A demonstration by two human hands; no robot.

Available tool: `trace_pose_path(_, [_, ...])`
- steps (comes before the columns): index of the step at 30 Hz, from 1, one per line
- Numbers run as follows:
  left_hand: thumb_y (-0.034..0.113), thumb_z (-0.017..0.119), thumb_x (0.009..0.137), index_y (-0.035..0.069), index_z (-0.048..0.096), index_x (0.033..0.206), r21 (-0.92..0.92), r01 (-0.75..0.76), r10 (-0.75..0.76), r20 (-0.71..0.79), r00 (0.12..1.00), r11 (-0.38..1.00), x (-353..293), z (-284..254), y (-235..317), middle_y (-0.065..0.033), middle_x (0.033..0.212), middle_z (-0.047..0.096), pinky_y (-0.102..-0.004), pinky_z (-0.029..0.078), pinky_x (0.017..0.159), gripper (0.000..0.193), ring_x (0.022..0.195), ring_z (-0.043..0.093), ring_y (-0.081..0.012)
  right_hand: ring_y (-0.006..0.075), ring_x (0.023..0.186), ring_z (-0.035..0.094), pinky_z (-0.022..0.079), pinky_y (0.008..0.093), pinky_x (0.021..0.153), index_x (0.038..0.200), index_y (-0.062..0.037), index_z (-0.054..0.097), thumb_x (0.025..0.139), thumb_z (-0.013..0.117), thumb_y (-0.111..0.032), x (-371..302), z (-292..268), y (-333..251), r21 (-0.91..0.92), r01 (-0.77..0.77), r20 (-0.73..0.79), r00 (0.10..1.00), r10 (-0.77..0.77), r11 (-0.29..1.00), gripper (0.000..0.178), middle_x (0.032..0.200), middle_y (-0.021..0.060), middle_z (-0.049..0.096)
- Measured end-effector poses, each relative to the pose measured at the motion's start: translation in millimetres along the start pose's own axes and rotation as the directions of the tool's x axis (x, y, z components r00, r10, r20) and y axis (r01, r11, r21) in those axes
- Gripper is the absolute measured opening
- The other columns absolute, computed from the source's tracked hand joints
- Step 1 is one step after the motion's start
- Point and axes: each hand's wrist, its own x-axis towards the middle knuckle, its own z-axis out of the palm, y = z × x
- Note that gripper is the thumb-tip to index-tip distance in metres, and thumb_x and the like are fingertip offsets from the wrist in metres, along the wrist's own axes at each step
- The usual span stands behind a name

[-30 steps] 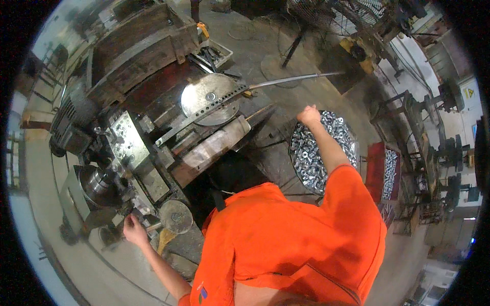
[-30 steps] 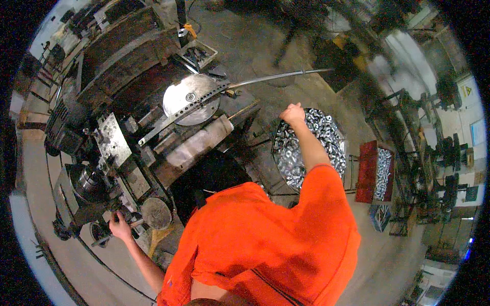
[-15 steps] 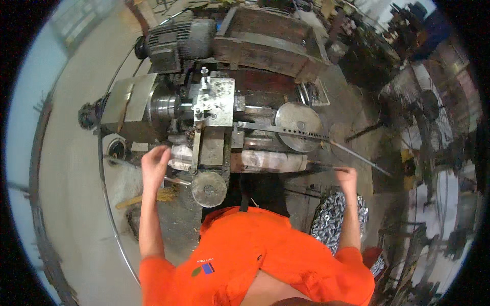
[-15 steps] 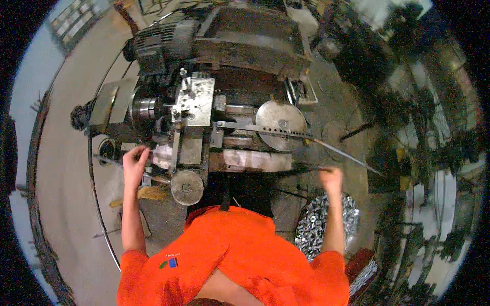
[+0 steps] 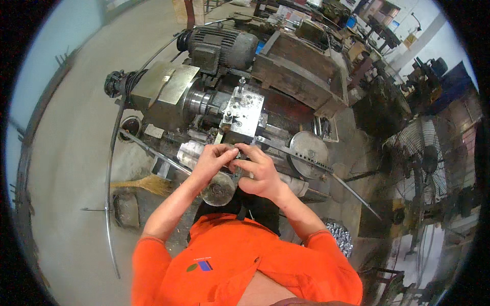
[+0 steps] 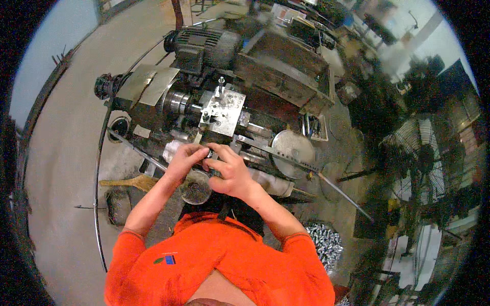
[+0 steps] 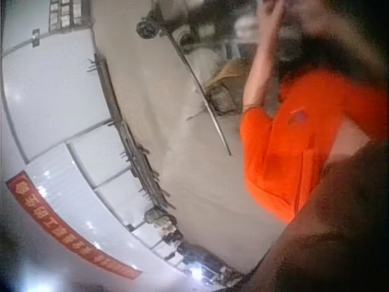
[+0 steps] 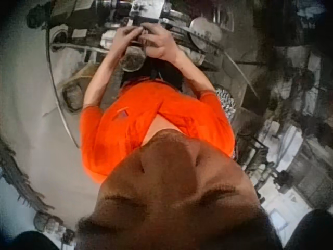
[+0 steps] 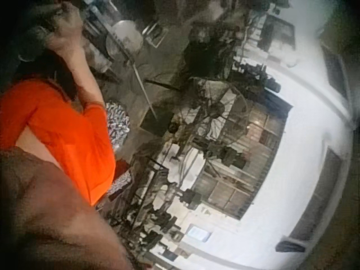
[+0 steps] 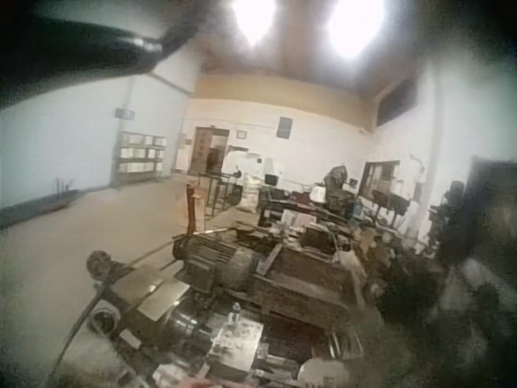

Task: The person operates a metal turning machine, repeatedly inserting small metal pieces into the chuck and using a long metal rod to adjust the machine. The person handles the metal pieces one at a time and moves them between the machine and a nearby container.

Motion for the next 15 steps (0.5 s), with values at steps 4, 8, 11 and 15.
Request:
trace_pose_path(4, [0.027, 0.063, 0.083, -0.002, 0.063, 0.076, 0.447, -0.074, 0.110, -0.055, 0.992, 0.892, 5.5, -12.0, 0.7, -0.0058, 0.063, 0.061, -0.0264, 0.045, 0.052, 0.030, 0.056, 0.056, -0.0101, 0.0348, 0.090, 0.054, 0.047, 0.0407, 0.078, 0.084, -0.0068, 0.066, 0.055, 0.061, -0.014, 15.8, 0.0, -4.6, -0.116, -0.036, 0.155, 0.986, 0.054, 0.993, 0.031, 0.107, 0.0186, 0.056])
trace_pose_path(8, [0.029, 0.064, 0.082, -0.001, 0.065, 0.076, 0.606, -0.089, 0.156, -0.059, 0.986, 0.790, 4.7, -23.8, 23.5, -0.0056, 0.060, 0.061, -0.0268, 0.044, 0.051, 0.031, 0.055, 0.057, -0.0102, 0.0352, 0.091, 0.055, 0.046, 0.0405, 0.080, 0.081, -0.0069, 0.067, 0.053, 0.063, -0.014, 41.4, -1.2, 10.4, -0.015, 0.002, 0.269, 0.963, 0.002, 1.000, 0.029, 0.104, 0.0190, 0.057])
trace_pose_path(11, [0.022, 0.060, 0.086, -0.004, 0.060, 0.096, 0.455, -0.105, 0.091, 0.054, 0.994, 0.884, -2.7, -56.3, 43.5, -0.0059, 0.076, 0.063, -0.0253, 0.047, 0.060, 0.029, 0.067, 0.058, -0.0098, 0.0356, 0.094, 0.055, 0.046, 0.0413, 0.081, 0.079, -0.0068, 0.068, 0.054, 0.063, -0.014, 69.7, 5.1, 26.3, 0.024, 0.091, 0.217, 0.972, -0.094, 0.996, 0.026, 0.102, 0.0202, 0.058])
trace_pose_path(15, [0.025, 0.061, 0.084, -0.003, 0.059, 0.103, 0.641, 0.015, 0.228, -0.294, 0.928, 0.768, -49.8, -143.6, 68.9, -0.0078, 0.079, 0.064, -0.0265, 0.047, 0.062, 0.033, 0.070, 0.059, -0.0121, 0.0339, 0.094, 0.055, 0.047, 0.0386, 0.080, 0.077, -0.0059, 0.069, 0.055, 0.062, -0.015, 126.2, 18.7, 63.5, -0.349, 0.067, 0.357, 0.932, 0.066, 0.935, 0.025, 0.108, 0.0205, 0.058])
